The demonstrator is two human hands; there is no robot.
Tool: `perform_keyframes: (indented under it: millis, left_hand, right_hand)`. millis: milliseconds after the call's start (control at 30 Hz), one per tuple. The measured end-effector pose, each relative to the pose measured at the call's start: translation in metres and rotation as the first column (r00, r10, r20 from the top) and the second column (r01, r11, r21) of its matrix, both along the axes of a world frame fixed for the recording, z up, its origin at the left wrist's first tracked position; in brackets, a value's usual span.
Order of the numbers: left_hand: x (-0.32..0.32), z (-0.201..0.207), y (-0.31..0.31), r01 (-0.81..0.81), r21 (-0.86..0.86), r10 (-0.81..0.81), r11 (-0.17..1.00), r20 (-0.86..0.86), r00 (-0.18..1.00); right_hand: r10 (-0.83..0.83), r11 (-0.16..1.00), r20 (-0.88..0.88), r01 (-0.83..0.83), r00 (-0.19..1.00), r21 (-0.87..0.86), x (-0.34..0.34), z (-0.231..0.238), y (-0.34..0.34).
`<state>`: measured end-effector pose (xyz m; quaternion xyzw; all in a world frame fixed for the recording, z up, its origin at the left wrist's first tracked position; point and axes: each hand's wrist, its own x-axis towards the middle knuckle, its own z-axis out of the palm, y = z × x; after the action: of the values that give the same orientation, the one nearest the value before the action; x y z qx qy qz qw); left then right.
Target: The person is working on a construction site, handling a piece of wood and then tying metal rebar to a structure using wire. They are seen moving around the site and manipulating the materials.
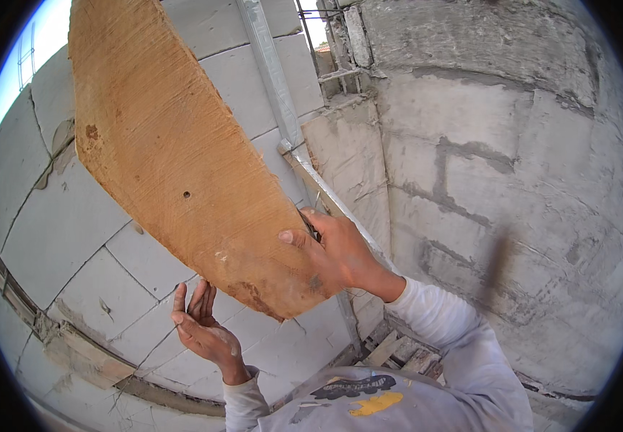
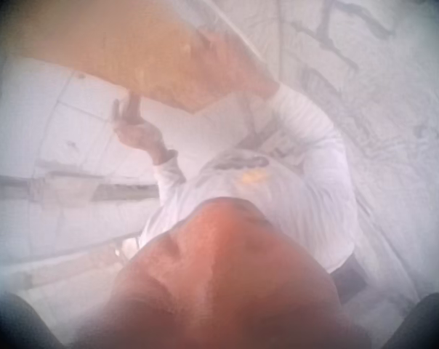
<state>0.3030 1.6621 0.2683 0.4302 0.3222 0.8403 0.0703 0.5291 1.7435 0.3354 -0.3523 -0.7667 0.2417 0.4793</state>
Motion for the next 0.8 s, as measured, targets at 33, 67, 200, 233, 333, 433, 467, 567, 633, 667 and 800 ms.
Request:
perform_keyframes:
  millis: [33, 67, 200, 233, 333, 433, 467, 567, 633, 667, 800]
  left_hand:
    - [0.004, -0.001, -0.002, 0.015, 0.010, -0.015, 1.000, 0.040, 0.999]
    - [0.006, 0.000, -0.004, 0.072, 0.011, -0.073, 0.997, 0.071, 0.995]
    - [0.012, -0.007, -0.013, 0.343, 0.085, -0.353, 0.936, 0.214, 0.911]
    - [0.013, -0.011, -0.017, 0.415, 0.123, -0.433, 0.901, 0.251, 0.866]
    - [0.009, -0.018, -0.023, 0.473, 0.119, -0.481, 0.873, 0.376, 0.792]
    - [-0.001, -0.042, -0.023, 0.592, 0.142, -0.574, 0.793, 0.500, 0.649]
    - [-0.002, -0.046, -0.024, 0.628, 0.121, -0.585, 0.769, 0.530, 0.614]
    - [0.000, -0.047, -0.024, 0.737, 0.053, -0.613, 0.674, 0.597, 0.517]
    - [0.009, -0.039, -0.034, 0.810, -0.006, -0.638, 0.586, 0.614, 0.466]
    - [0.010, -0.036, -0.039, 0.859, -0.117, -0.665, 0.498, 0.584, 0.465]
    - [-0.008, -0.022, -0.068, 0.868, -0.367, -0.891, 0.335, 0.175, 0.418]
  right_hand:
    - [-0.015, 1.000, 0.001, 0.015, 1.000, 0.025, -0.001, -0.003, 0.005]
    - [-0.012, 0.999, -0.028, 0.013, 1.000, 0.035, -0.002, -0.007, 0.009]
    - [0.012, 1.000, -0.108, -0.009, 0.994, 0.024, 0.003, -0.013, 0.009]
    - [0.020, 1.000, -0.120, -0.019, 0.993, 0.009, 0.005, -0.013, 0.007]
    - [0.015, 0.999, -0.093, -0.018, 0.996, -0.031, 0.017, -0.006, 0.004]
    - [0.010, 1.000, -0.098, -0.010, 0.995, 0.006, 0.030, 0.006, -0.002]
    - [0.014, 1.000, -0.106, -0.011, 0.994, 0.025, 0.033, 0.013, -0.002]
    - [0.012, 0.999, -0.091, -0.008, 0.996, 0.050, 0.044, 0.034, -0.006]
    - [-0.005, 1.000, -0.028, 0.005, 1.000, 0.023, 0.051, 0.046, -0.007]
    - [-0.006, 0.997, -0.022, 0.008, 1.000, 0.078, 0.054, 0.049, -0.005]
    - [-0.020, 0.976, 0.007, 0.019, 1.000, 0.218, 0.062, 0.061, -0.002]
